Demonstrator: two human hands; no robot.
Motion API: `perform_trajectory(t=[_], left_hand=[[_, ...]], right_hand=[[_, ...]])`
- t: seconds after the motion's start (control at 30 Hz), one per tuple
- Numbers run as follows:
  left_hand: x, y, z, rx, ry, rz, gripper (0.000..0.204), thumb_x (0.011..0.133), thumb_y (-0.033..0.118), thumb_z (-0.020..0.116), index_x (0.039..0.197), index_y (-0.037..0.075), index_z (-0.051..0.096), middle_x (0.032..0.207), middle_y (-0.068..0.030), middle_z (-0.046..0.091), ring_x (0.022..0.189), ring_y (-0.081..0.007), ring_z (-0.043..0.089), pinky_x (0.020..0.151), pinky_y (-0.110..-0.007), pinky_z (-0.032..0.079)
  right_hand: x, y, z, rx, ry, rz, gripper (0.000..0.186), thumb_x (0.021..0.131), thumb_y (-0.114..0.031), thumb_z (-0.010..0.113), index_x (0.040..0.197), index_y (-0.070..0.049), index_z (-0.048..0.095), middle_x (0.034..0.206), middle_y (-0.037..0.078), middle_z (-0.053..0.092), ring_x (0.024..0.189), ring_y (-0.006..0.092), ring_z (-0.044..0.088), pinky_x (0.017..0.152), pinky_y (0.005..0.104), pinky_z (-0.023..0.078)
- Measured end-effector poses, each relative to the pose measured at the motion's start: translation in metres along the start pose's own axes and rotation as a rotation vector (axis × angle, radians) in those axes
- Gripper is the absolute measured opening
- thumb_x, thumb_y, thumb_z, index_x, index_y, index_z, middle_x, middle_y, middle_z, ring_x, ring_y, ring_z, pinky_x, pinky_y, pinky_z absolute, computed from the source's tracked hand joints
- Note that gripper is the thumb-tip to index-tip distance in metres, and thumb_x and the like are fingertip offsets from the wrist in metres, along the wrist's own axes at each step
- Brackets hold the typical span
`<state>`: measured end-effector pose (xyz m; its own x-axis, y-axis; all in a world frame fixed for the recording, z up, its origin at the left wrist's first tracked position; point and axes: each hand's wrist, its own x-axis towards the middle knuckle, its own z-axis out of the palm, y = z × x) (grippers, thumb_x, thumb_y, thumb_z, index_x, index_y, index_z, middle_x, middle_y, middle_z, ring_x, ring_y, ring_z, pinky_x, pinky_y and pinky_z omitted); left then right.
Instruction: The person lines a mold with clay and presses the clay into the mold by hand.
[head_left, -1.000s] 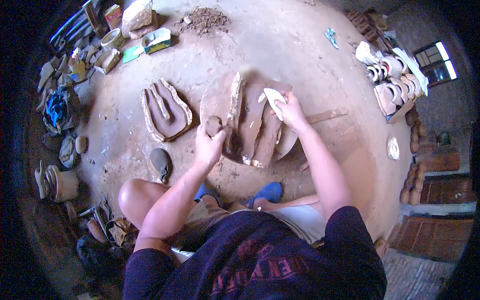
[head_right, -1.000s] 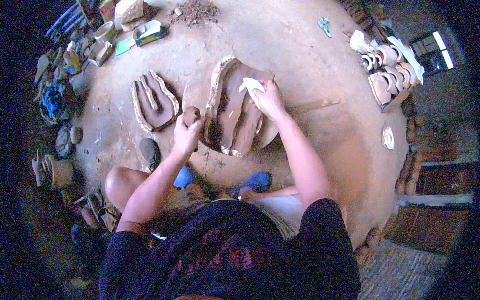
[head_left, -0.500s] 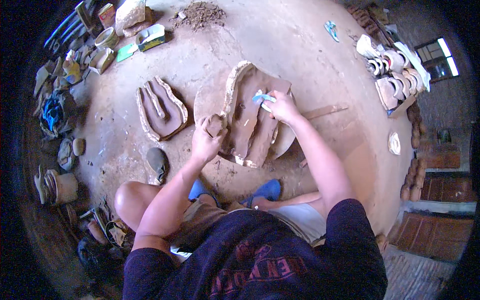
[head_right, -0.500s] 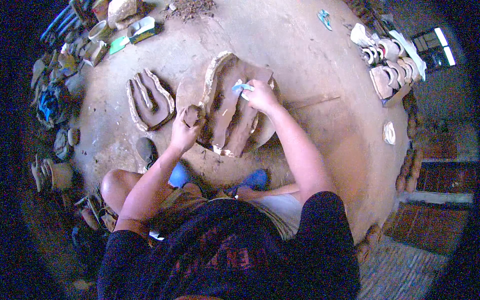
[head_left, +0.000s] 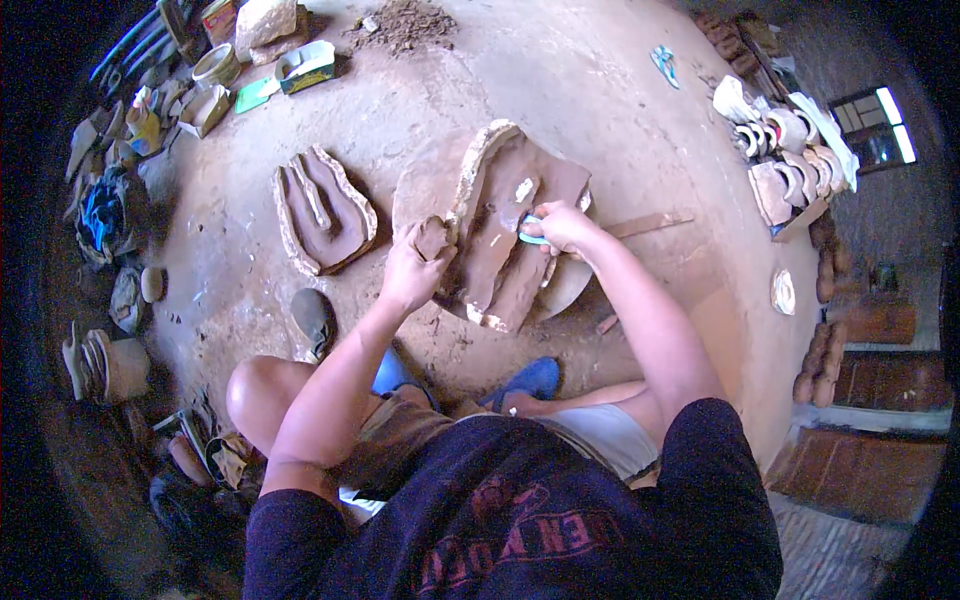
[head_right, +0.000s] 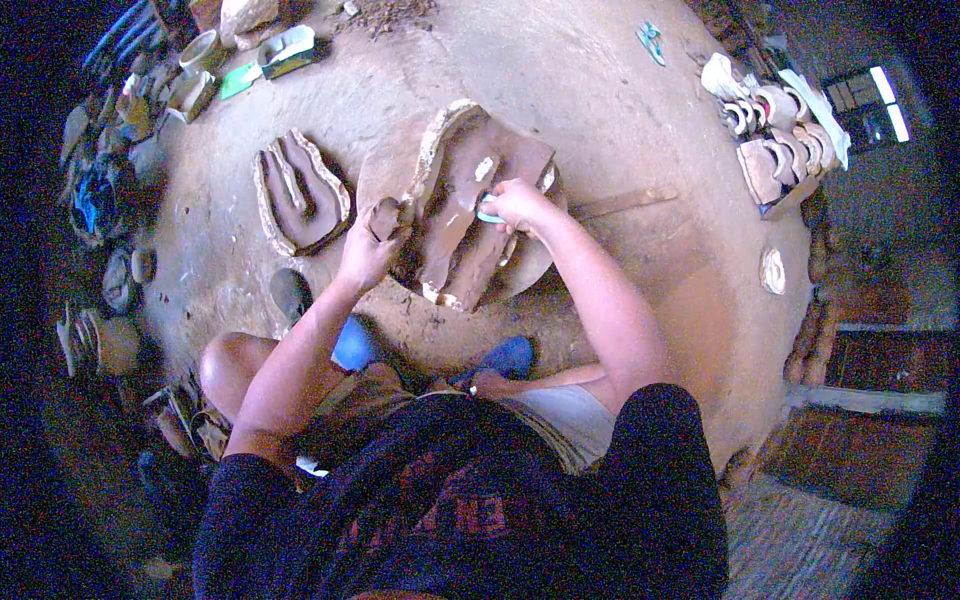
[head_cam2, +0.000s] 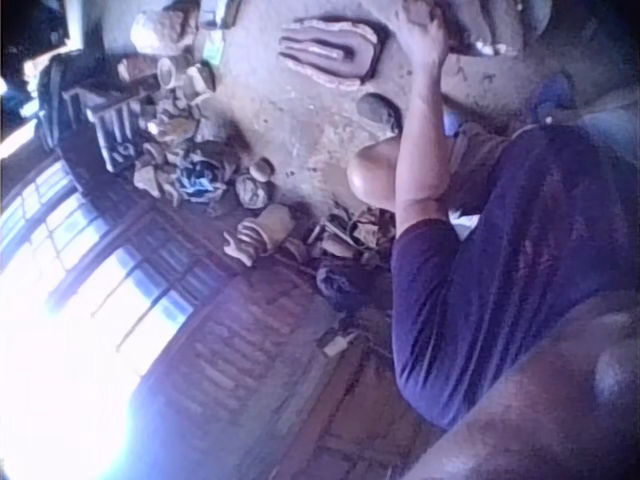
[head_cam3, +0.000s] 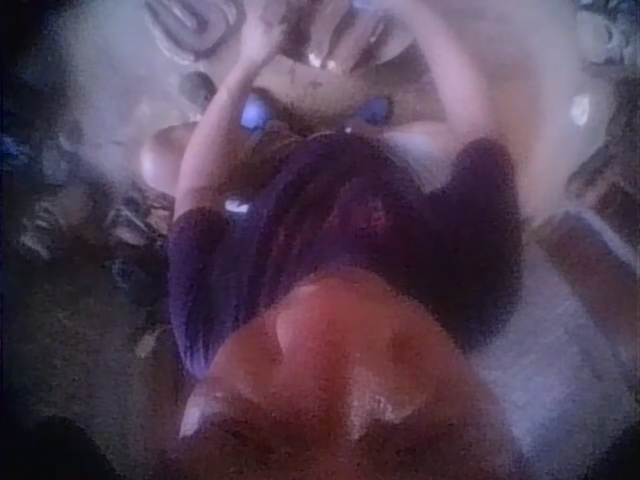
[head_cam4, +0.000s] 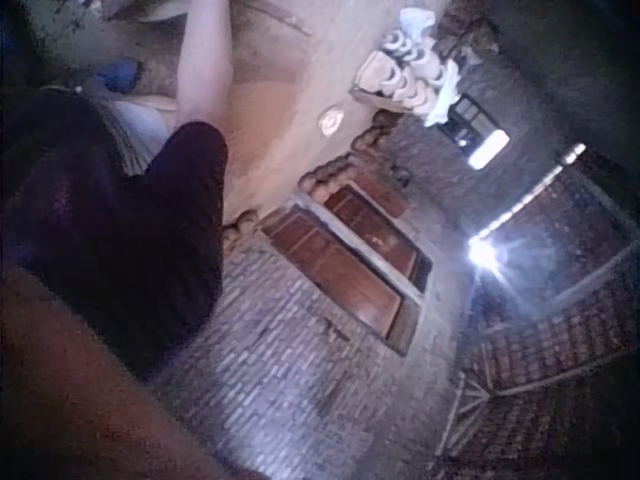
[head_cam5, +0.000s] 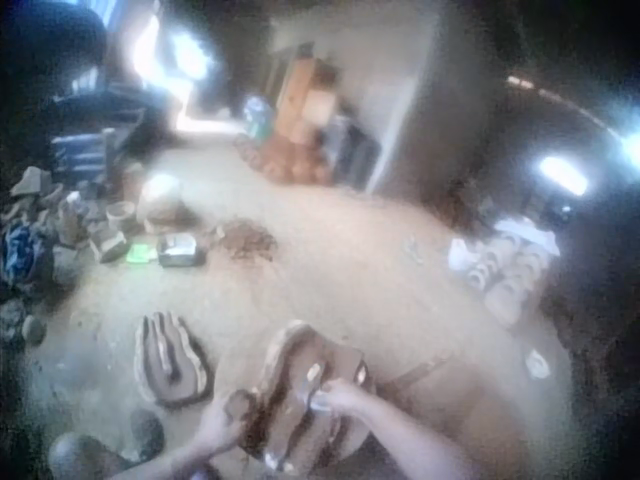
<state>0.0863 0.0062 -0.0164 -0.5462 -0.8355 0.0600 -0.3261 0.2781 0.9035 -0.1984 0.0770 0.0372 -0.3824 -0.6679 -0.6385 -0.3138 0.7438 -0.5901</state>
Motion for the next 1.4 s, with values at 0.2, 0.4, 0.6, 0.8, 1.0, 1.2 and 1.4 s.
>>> perform_trajectory(t=[0.2,0.4,0.6,0.8,1.0,1.2,1.4], left_hand=[[-0.001,0.009,-0.010,-0.010,-0.049,-0.100,0.050,0.084,0.024,0.079,0.127,0.004,0.066,0.132,-0.0203,0.063,0.125,-0.0385,0.059,0.107,-0.044,0.047],[0.005,-0.003,-0.004,-0.035,-0.065,-0.126,0.055,0.083,0.027,0.080,0.131,0.004,0.065,0.133,-0.0192,0.064,0.125,-0.0371,0.060,0.108,-0.043,0.048],[0.006,-0.010,-0.004,-0.085,-0.079,-0.109,0.051,0.084,0.027,0.080,0.128,0.005,0.067,0.129,-0.0200,0.065,0.122,-0.0370,0.062,0.106,-0.043,0.049],[0.004,-0.005,-0.003,-0.107,-0.103,-0.126,0.045,0.085,0.027,0.078,0.124,0.006,0.069,0.124,-0.0186,0.067,0.117,-0.0359,0.064,0.103,-0.043,0.051],[0.000,-0.004,-0.002,-0.134,-0.104,-0.156,0.041,0.085,0.027,0.078,0.120,0.007,0.068,0.122,-0.0176,0.069,0.115,-0.0335,0.067,0.100,-0.043,0.052],[-0.003,0.013,-0.006,-0.089,-0.112,-0.183,0.043,0.085,0.028,0.078,0.122,0.008,0.068,0.122,-0.0184,0.070,0.114,-0.0341,0.067,0.100,-0.043,0.052],[-0.001,-0.001,0.002,-0.091,-0.135,-0.206,0.042,0.086,0.029,0.079,0.120,0.007,0.069,0.122,-0.0202,0.069,0.115,-0.0350,0.067,0.100,-0.044,0.052]], right_hand=[[-0.031,0.005,0.019,0.072,-0.008,-0.041,0.027,0.098,-0.019,0.071,0.118,-0.002,0.066,0.084,0.000,0.066,0.055,0.0073,0.056,0.044,0.0230,0.041],[-0.045,0.024,0.042,0.159,0.046,-0.146,0.022,0.098,-0.019,0.070,0.114,-0.005,0.067,0.085,0.004,0.068,0.055,0.0098,0.058,0.042,0.0262,0.042],[-0.062,0.033,0.064,0.195,0.145,-0.244,0.029,0.098,-0.017,0.068,0.121,0.000,0.064,0.088,0.007,0.071,0.057,0.0128,0.062,0.048,0.0296,0.050],[-0.068,0.039,0.072,0.171,0.200,-0.284,0.033,0.098,-0.017,0.068,0.124,0.002,0.065,0.094,0.010,0.073,0.062,0.0154,0.066,0.052,0.0316,0.053],[-0.074,0.040,0.073,0.157,0.170,-0.297,0.035,0.098,-0.019,0.068,0.124,0.003,0.066,0.096,0.012,0.075,0.061,0.0172,0.067,0.055,0.0348,0.055],[-0.086,0.034,0.066,0.042,0.142,-0.274,0.037,0.097,-0.023,0.069,0.125,0.001,0.066,0.090,0.013,0.075,0.056,0.0184,0.066,0.055,0.0363,0.055],[-0.096,0.026,0.062,0.001,0.116,-0.270,0.034,0.096,-0.022,0.068,0.123,-0.002,0.068,0.087,0.014,0.075,0.055,0.0191,0.067,0.056,0.0365,0.056]])
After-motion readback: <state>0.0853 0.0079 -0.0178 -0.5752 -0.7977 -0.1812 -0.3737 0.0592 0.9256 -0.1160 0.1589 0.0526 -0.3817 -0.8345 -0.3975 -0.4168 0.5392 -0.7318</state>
